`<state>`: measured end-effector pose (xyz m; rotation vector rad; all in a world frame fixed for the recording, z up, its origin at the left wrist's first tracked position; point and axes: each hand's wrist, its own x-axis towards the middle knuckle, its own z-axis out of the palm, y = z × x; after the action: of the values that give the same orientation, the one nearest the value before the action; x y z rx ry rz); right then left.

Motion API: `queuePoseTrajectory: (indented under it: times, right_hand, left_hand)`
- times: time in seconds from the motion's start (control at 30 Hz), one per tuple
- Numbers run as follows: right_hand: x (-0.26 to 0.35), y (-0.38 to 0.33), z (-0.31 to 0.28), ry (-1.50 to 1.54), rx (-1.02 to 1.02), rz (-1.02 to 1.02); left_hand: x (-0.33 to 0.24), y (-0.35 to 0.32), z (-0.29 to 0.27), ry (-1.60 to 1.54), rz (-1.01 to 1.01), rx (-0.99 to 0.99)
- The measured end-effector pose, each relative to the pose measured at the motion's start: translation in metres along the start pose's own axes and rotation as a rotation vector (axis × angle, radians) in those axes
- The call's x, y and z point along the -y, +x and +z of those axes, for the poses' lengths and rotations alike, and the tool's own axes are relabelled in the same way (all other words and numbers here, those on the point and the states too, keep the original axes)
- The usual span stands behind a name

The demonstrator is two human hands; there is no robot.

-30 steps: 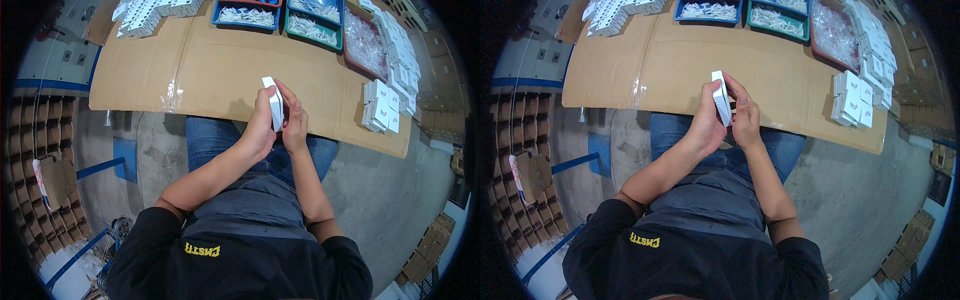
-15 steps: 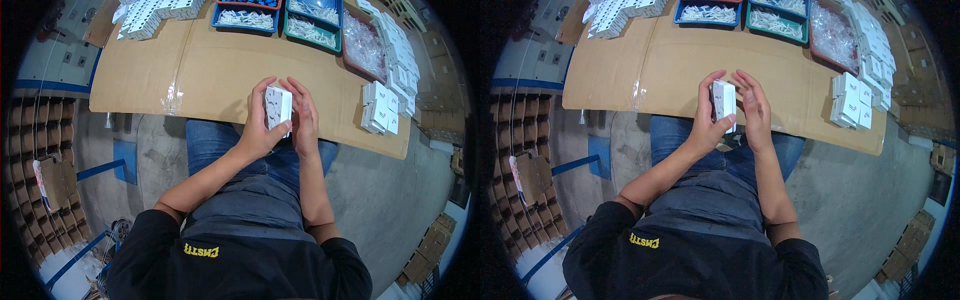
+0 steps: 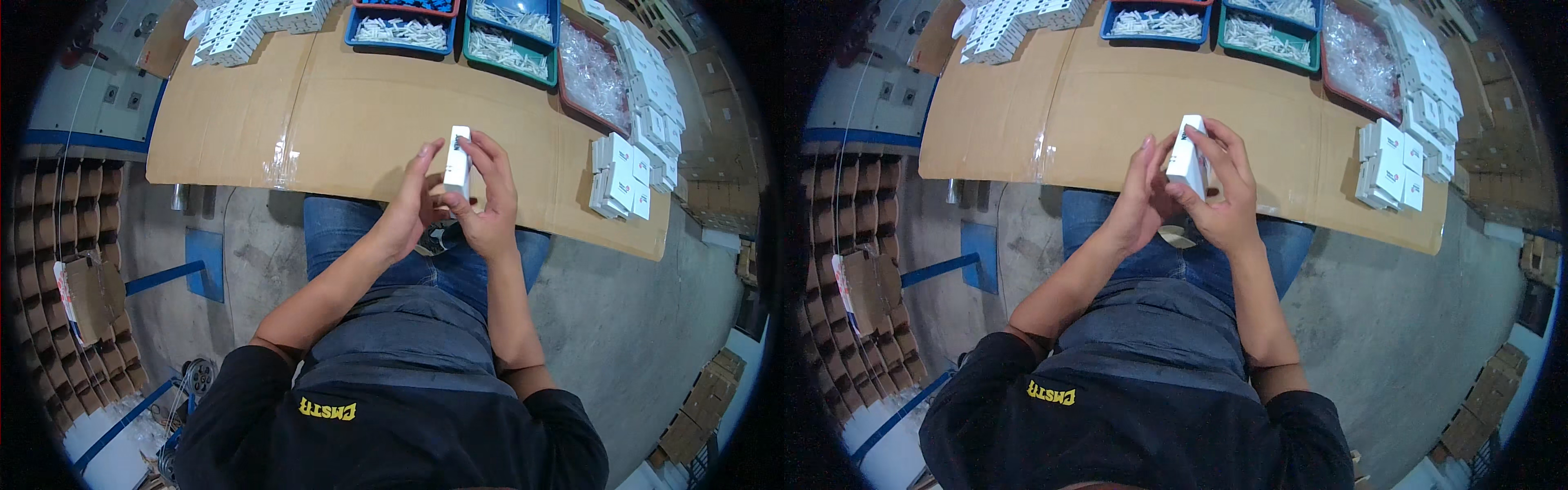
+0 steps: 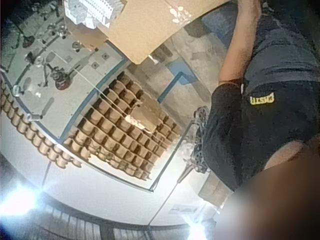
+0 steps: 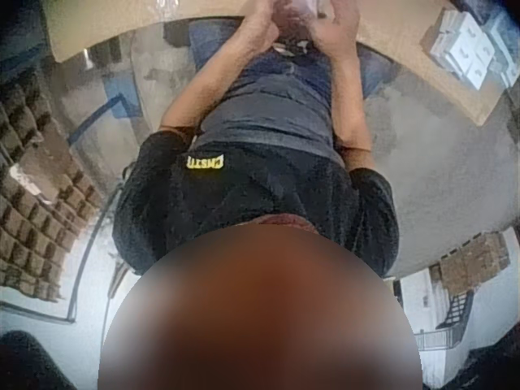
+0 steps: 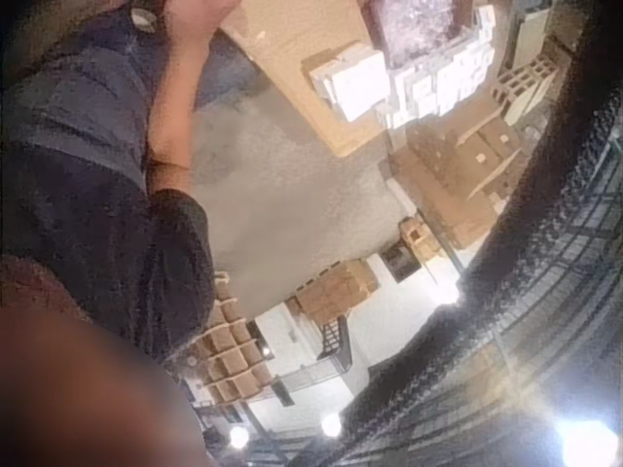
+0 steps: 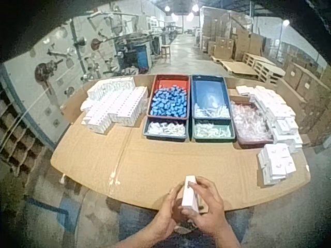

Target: Packing small electrical components and hardware into cardboard boxes at a factory workstation.

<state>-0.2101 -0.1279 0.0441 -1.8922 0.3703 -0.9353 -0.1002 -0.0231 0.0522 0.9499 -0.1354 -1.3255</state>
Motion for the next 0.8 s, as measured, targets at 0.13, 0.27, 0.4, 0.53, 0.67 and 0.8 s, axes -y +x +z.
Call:
queuePoseTrajectory:
  times: [0.13, 0.27, 0.4, 0.53, 0.67, 0.8]
  right_hand:
    - [-0.001, -0.003, 0.008, -0.034, 0.028, 0.016]
    - [-0.008, -0.005, 0.009, -0.081, 0.025, -0.028]
    - [-0.010, -0.008, 0.011, -0.083, 0.049, -0.041]
    - [-0.016, -0.010, 0.012, -0.097, 0.053, -0.072]
    - [-0.017, -0.009, 0.010, -0.061, 0.036, -0.127]
    - [-0.019, -0.010, 0.011, -0.056, 0.032, -0.142]
  left_hand:
    - [-0.007, -0.008, 0.018, 0.046, -0.045, 0.034]
    - [0.003, -0.003, 0.015, -0.060, -0.048, -0.018]
    - [0.007, -0.005, 0.019, -0.083, -0.040, -0.029]
    - [0.012, -0.003, 0.024, -0.010, -0.001, -0.087]
    - [0.012, -0.002, 0.027, 0.135, 0.083, -0.084]
    - [0.017, 0.000, 0.024, 0.099, 0.105, -0.046]
